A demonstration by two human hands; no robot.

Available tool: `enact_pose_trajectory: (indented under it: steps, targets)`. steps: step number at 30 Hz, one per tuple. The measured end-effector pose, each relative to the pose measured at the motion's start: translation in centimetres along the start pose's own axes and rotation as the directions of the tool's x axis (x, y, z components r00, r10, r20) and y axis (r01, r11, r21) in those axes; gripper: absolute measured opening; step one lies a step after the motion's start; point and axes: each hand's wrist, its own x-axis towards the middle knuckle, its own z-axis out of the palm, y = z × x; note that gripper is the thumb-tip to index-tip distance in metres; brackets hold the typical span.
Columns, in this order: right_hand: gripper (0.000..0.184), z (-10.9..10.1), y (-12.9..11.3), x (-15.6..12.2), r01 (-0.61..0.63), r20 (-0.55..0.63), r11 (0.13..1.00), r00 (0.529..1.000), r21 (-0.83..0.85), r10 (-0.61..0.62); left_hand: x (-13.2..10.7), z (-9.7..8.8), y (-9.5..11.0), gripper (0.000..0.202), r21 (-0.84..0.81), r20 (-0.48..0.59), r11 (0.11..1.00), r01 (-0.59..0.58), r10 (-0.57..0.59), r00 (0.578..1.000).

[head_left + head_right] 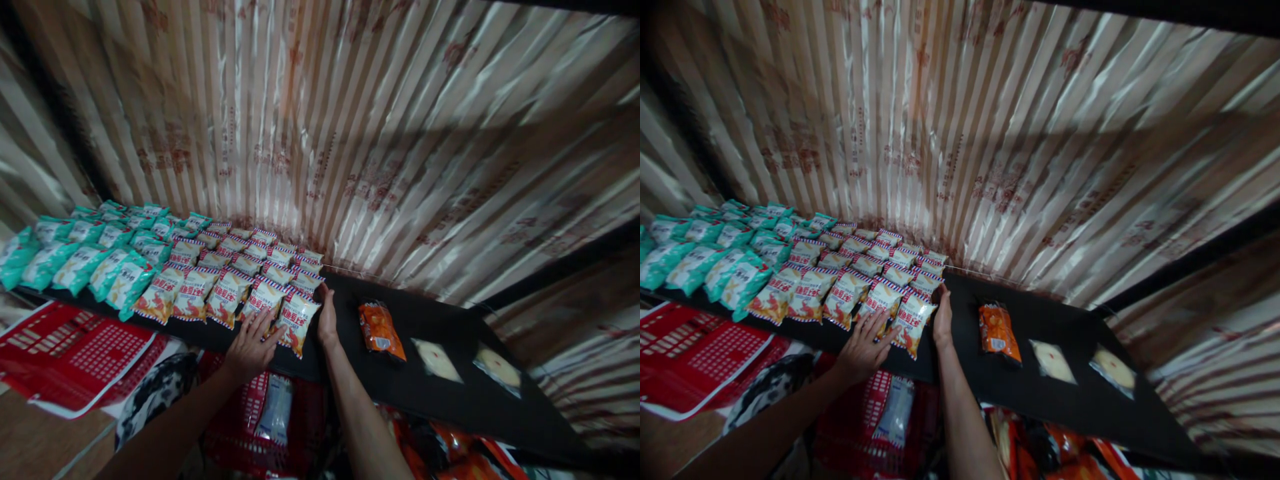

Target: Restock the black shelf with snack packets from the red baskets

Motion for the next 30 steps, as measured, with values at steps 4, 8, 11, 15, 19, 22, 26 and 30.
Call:
enact_pose_trajectory:
  steps: [4,8,11,15,19,22,26,30]
  targets:
    - [0.075,-0.2,0.1,0.4,-0.01,0.063,0.999,0.998,-0.045,0.013,-0.3,0.3,-0.1,0.05,-0.014,0.018,1.0,0.012,-0.012,1.0]
    - [0.073,-0.8,0.7,1.2,0.015,-0.021,0.999,1.0,-0.033,-0.015,-0.3,0.4,-0.1,0.049,-0.011,0.016,1.0,0.0,0.0,1.0]
    - [0.072,-1.0,1.0,2.2,0.0,-0.06,0.998,0.998,-0.057,-0.004,-0.3,0.4,-0.2,0.049,-0.016,0.018,1.0,-0.006,0.006,1.0]
    - [0.072,-0.9,0.8,3.9,-0.072,-0.072,0.994,0.995,-0.077,0.067,-0.3,0.5,-0.4,0.05,-0.025,0.015,0.999,-0.028,0.028,0.999]
    - [0.071,-0.6,1.1,5.3,-0.108,-0.049,0.993,0.993,-0.041,0.106,-0.2,0.3,-0.4,0.049,-0.029,0.037,0.999,-0.033,0.034,0.999]
    - [0.073,-0.6,1.6,5.9,-0.114,-0.001,0.993,0.993,-0.033,0.114,-0.1,0.1,-0.5,0.048,-0.022,0.041,0.999,-0.031,0.032,0.999]
    - [0.073,-0.8,2.0,5.7,-0.088,-0.019,0.994,0.996,-0.071,0.087,-0.1,0.1,-0.5,0.047,-0.024,0.033,0.999,-0.034,0.035,0.999]
    - [0.074,-1.4,1.5,4.2,-0.073,-0.151,0.99,0.987,-0.121,0.054,-0.3,0.3,-0.3,0.049,-0.04,0.034,0.999,-0.005,0.007,0.999]
